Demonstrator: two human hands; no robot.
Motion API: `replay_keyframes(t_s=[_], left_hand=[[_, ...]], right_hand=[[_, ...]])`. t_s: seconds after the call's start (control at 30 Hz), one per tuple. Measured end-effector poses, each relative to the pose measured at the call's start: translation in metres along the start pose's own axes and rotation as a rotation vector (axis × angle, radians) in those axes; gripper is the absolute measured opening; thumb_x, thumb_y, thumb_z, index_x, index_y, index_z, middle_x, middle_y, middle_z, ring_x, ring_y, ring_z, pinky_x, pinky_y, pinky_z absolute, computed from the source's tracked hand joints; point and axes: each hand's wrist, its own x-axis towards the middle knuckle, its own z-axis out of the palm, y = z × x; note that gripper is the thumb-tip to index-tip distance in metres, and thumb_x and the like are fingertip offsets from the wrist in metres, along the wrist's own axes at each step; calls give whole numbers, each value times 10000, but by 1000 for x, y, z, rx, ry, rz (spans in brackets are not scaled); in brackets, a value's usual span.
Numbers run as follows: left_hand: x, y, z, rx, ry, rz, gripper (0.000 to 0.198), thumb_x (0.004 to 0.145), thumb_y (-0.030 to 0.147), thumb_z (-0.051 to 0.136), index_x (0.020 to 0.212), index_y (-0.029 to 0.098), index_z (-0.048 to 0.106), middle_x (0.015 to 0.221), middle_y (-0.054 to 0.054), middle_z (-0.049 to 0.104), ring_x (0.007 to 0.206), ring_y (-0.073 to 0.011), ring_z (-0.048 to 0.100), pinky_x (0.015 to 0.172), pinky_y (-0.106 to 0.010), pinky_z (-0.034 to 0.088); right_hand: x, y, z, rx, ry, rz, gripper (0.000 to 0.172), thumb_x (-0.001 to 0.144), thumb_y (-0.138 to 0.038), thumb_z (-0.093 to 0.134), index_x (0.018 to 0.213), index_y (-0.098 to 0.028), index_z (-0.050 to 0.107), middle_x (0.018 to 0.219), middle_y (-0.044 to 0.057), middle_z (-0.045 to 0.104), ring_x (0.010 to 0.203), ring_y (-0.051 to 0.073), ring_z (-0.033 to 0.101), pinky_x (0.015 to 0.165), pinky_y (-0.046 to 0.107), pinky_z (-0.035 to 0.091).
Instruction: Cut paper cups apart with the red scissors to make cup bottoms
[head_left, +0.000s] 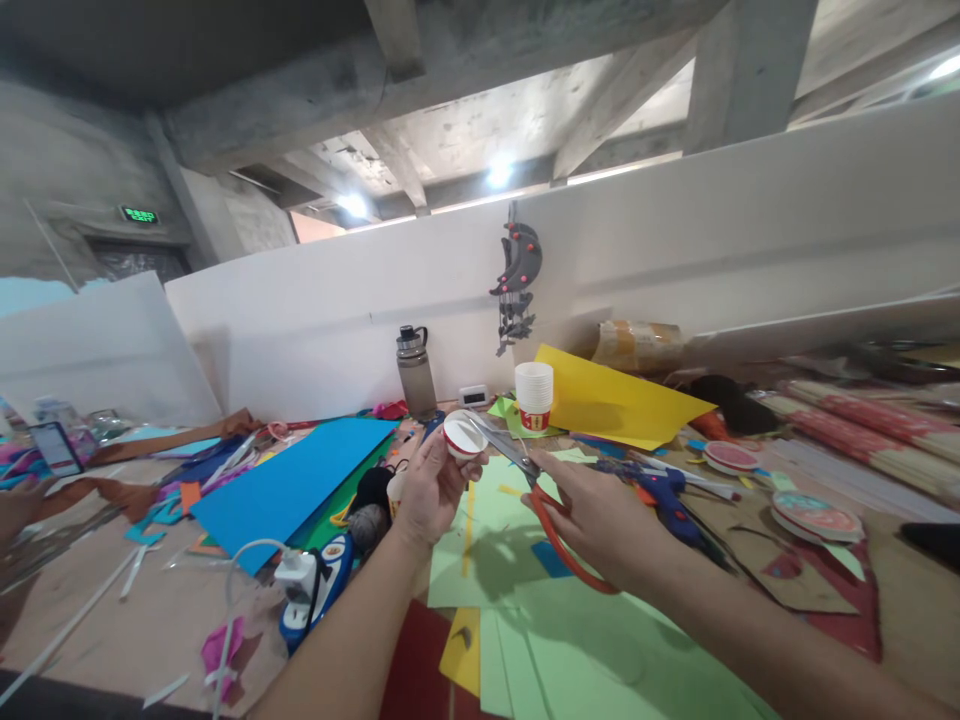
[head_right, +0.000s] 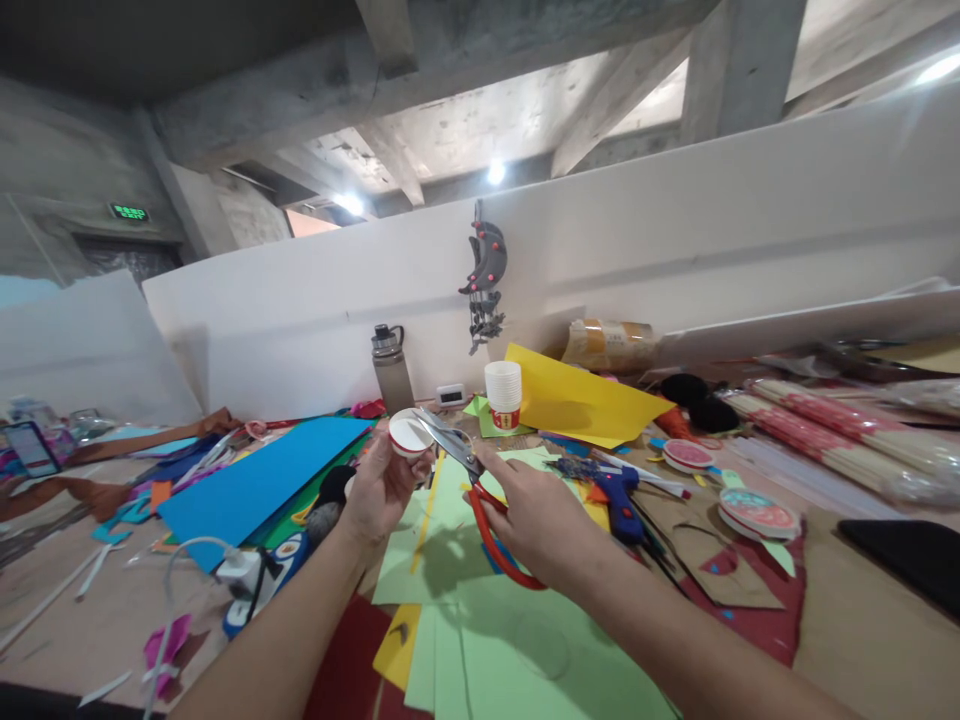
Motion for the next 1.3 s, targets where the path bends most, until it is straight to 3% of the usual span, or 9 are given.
replay_keyframes(t_s=[0.3, 0.47, 0.73, 1.07, 1.3], left_hand=[[4, -1, -1, -16, 33, 41, 457, 773, 477, 634, 1120, 185, 576, 910, -78, 671, 751, -183, 644, 568, -249, 462], [2, -3, -1, 28, 2, 106, 516, 690, 355, 751, 1152, 247, 547, 1010, -59, 636, 801, -171, 638, 581, -230, 455], [0, -6, -3, 31, -49, 4, 430, 705, 369, 735, 1063, 170, 603, 908, -75, 648, 755, -163, 627, 549, -215, 439], [3, -2, -1, -44, 35, 28, 419, 778, 421, 650, 1128, 198, 597, 955, -73, 688, 794, -190, 647, 591, -257, 465], [3, -1, -2, -46, 5, 57, 319, 839, 392, 578, 1083, 187, 598, 914, -69, 675, 759, -183, 642, 545, -234, 441]], right_hand=[[0, 1, 5, -70, -40, 23, 457, 904, -370, 401, 1317, -190, 481, 960, 109, 702, 823, 254, 654, 651, 308, 433], [-1, 0, 4, -4, -20, 36, 460, 897, -370, 409, 1319, -200, 475, 954, 109, 693, 829, 238, 642, 675, 299, 433], [1, -1, -1, 30, -4, 33, 510, 895, -406, 419, 1357, -191, 439, 968, 109, 674, 816, 229, 619, 665, 296, 426], [0, 3, 6, -70, -50, 22, 458, 909, -401, 396, 1301, -184, 486, 953, 116, 695, 846, 256, 649, 678, 310, 432], [0, 0, 0, -48, -58, 25, 465, 910, -419, 385, 1314, -204, 466, 981, 106, 686, 864, 257, 646, 698, 319, 455]])
